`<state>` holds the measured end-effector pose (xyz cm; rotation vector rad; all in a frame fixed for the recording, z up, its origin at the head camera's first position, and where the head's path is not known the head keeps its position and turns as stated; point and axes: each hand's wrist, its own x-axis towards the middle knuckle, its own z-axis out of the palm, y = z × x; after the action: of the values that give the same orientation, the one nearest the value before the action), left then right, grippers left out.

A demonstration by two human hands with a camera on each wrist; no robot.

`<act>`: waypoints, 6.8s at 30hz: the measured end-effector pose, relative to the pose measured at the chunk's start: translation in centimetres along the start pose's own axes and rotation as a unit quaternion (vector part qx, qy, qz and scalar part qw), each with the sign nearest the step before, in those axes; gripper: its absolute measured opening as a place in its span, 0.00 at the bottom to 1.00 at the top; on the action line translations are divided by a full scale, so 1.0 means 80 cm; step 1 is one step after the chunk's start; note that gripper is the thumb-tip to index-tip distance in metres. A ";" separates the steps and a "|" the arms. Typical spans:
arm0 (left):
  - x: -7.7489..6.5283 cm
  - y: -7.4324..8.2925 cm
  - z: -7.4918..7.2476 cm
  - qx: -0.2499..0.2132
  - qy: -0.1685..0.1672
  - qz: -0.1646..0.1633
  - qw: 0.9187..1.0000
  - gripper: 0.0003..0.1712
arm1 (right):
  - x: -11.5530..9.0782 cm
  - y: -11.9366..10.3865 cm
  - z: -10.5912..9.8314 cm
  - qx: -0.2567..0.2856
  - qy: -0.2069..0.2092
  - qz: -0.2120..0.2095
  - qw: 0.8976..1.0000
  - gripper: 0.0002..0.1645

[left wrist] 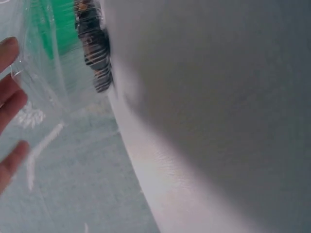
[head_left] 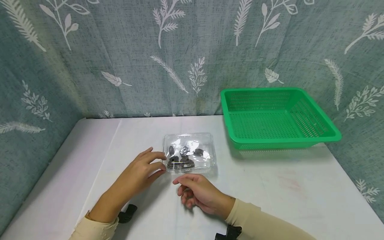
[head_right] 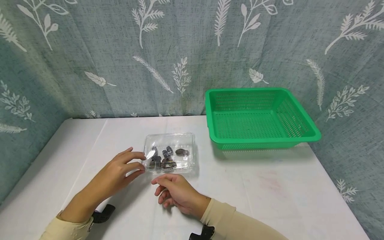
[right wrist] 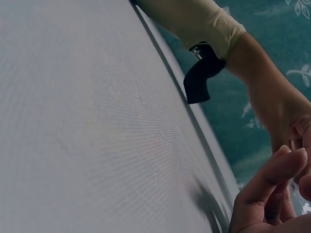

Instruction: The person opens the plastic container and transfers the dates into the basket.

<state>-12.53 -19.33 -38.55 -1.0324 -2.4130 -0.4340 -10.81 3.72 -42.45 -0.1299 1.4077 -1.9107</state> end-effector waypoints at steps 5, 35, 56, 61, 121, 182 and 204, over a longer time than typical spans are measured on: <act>0.003 0.002 0.001 -0.020 0.028 0.031 0.999 0.16 | 0.000 -0.003 -0.002 -0.001 0.002 0.000 1.000 0.24; 0.009 0.008 0.006 0.001 0.015 0.041 0.999 0.15 | 0.003 -0.002 0.002 0.046 0.165 -0.069 0.983 0.20; 0.031 0.002 -0.017 -0.029 0.113 -0.055 0.992 0.14 | 0.000 0.007 0.010 0.044 0.168 -0.063 0.983 0.20; 0.050 -0.010 -0.016 -0.086 0.113 -0.125 0.982 0.11 | -0.001 0.007 0.009 0.043 0.162 -0.067 0.984 0.20; 0.032 -0.074 0.050 -0.469 -0.142 -0.389 0.780 0.33 | -0.040 -0.033 0.028 -0.033 -0.019 -0.028 0.999 0.20; 0.024 -0.088 0.058 -0.458 -0.157 -0.363 0.796 0.22 | 0.031 -0.092 -0.056 -0.665 -0.026 -0.185 0.723 0.09; 0.027 -0.087 0.054 -0.451 -0.157 -0.365 0.799 0.22 | 0.028 -0.093 -0.045 -0.728 -0.003 -0.150 0.668 0.16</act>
<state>-20.29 -20.69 -41.68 -0.3993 -2.8661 -1.9584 -17.91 6.03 -38.27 -1.1526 2.6619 -0.4546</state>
